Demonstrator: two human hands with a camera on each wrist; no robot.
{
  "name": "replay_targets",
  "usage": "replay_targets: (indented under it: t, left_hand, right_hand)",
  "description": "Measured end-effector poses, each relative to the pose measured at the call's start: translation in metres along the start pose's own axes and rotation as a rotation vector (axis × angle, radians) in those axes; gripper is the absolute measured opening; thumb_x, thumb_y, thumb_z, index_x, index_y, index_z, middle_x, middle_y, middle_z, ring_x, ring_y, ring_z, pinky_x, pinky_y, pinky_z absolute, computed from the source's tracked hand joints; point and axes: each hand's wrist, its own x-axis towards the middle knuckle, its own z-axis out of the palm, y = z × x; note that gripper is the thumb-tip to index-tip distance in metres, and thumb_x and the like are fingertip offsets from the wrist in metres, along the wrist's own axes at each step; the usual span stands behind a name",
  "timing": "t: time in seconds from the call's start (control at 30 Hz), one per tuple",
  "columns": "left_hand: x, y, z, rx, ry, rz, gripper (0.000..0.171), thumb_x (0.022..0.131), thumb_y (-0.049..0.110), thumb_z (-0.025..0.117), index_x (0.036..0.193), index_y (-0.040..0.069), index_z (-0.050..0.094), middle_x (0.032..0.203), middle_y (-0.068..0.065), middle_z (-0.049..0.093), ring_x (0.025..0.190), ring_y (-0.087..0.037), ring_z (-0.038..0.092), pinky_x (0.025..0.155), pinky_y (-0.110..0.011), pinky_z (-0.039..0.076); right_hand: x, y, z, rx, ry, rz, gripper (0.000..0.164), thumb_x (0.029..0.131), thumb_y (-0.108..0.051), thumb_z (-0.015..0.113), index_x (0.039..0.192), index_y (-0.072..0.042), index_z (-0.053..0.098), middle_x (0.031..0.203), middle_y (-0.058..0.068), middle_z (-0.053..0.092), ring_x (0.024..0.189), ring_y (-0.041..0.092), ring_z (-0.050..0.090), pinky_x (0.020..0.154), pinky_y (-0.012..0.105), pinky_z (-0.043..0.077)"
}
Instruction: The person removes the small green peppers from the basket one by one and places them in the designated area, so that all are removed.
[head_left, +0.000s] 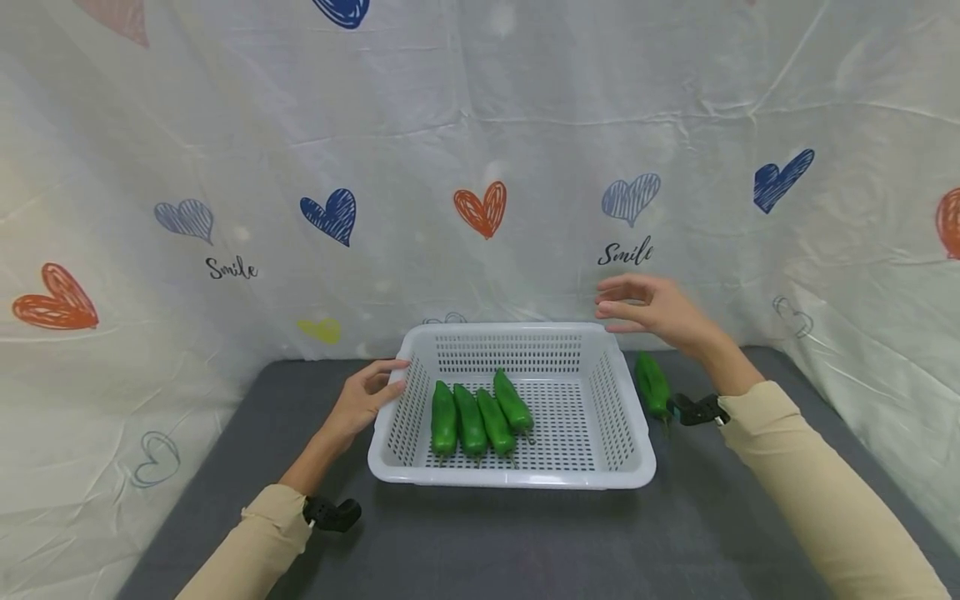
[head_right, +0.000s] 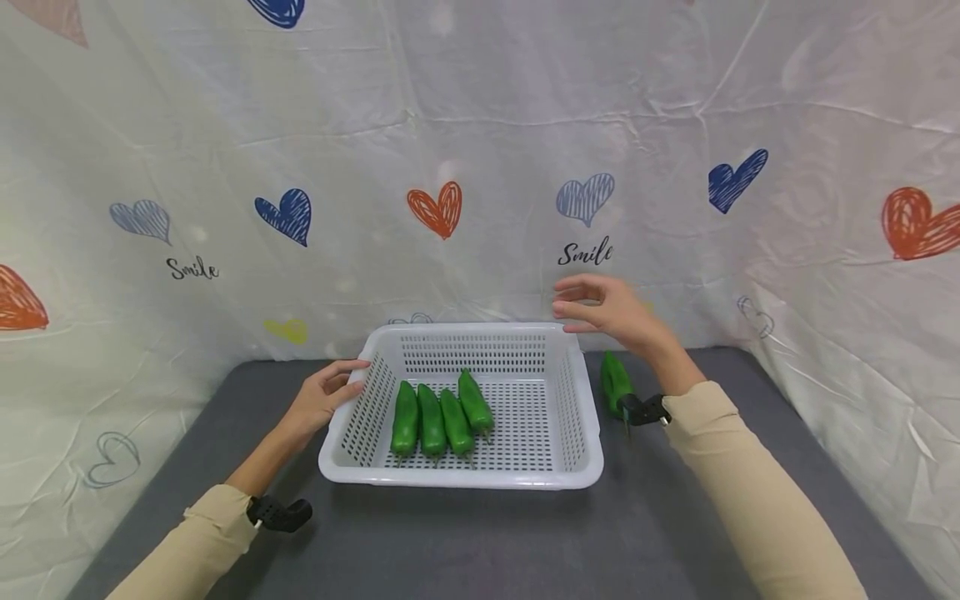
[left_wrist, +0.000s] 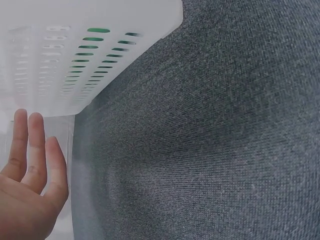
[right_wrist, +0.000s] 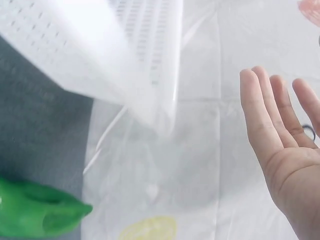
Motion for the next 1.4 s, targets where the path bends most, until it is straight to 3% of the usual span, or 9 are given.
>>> replay_targets:
  t: [0.2,0.5,0.7,0.87,1.03,1.2,1.4]
  left_hand:
    - [-0.004,0.006,0.000,0.007,0.003,-0.004,0.042,0.101,0.009,0.065,0.141,-0.003,0.055,0.126,-0.030,0.060,0.101,-0.035,0.067,0.076,-0.040,0.055]
    - [-0.002,0.003,-0.001,-0.004,0.001,-0.004,0.042,0.102,0.010,0.065,0.141,-0.002,0.056,0.128,-0.032,0.059,0.102,-0.036,0.067,0.077,-0.040,0.055]
    - [-0.002,0.003,-0.001,-0.012,-0.008,-0.007,0.042,0.102,0.011,0.065,0.141,-0.002,0.056,0.130,-0.032,0.058,0.105,-0.038,0.066,0.077,-0.041,0.055]
    - [-0.002,0.004,-0.002,-0.019,-0.017,0.000,0.042,0.102,0.011,0.065,0.141,-0.002,0.055,0.131,-0.031,0.058,0.107,-0.040,0.065,0.077,-0.040,0.055]
    - [0.004,-0.010,-0.002,-0.035,-0.011,0.012,0.042,0.102,0.011,0.065,0.141,-0.001,0.056,0.130,-0.031,0.058,0.106,-0.040,0.065,0.075,-0.040,0.055]
    - [0.012,-0.032,-0.002,-0.037,-0.002,0.014,0.044,0.102,0.018,0.066,0.143,0.005,0.056,0.131,-0.027,0.059,0.106,-0.037,0.065,0.075,-0.039,0.055]
    - [0.012,-0.035,-0.003,-0.043,-0.001,0.022,0.047,0.102,0.019,0.067,0.145,0.006,0.055,0.131,-0.026,0.059,0.105,-0.035,0.066,0.074,-0.040,0.055]
  right_hand:
    - [0.010,-0.005,0.013,0.062,-0.070,-0.036,0.054,0.099,-0.012,0.069,0.143,0.010,0.046,0.140,0.034,0.048,0.115,0.031,0.064,0.090,0.050,0.052]
    - [0.026,-0.005,0.033,0.107,-0.091,-0.039,0.052,0.099,-0.009,0.069,0.142,0.012,0.047,0.138,0.036,0.049,0.114,0.034,0.064,0.089,0.051,0.052]
    - [0.037,-0.003,0.050,0.144,-0.125,-0.013,0.053,0.098,-0.008,0.070,0.142,0.012,0.048,0.137,0.037,0.048,0.115,0.041,0.061,0.091,0.057,0.049]
    - [0.042,-0.002,0.061,0.157,-0.140,0.009,0.053,0.097,-0.008,0.071,0.141,0.011,0.048,0.140,0.034,0.047,0.115,0.040,0.061,0.091,0.055,0.050]
    - [0.047,0.000,0.071,0.178,-0.155,0.023,0.053,0.097,-0.007,0.071,0.141,0.012,0.048,0.139,0.035,0.047,0.116,0.042,0.060,0.089,0.050,0.052]
    - [0.051,0.003,0.080,0.219,-0.167,0.042,0.053,0.097,-0.006,0.070,0.142,0.012,0.048,0.133,0.030,0.052,0.119,0.053,0.054,0.093,0.056,0.049]
    - [0.055,0.011,0.090,0.227,-0.195,0.058,0.053,0.098,-0.008,0.070,0.142,0.011,0.047,0.133,0.027,0.053,0.121,0.055,0.051,0.095,0.058,0.047]
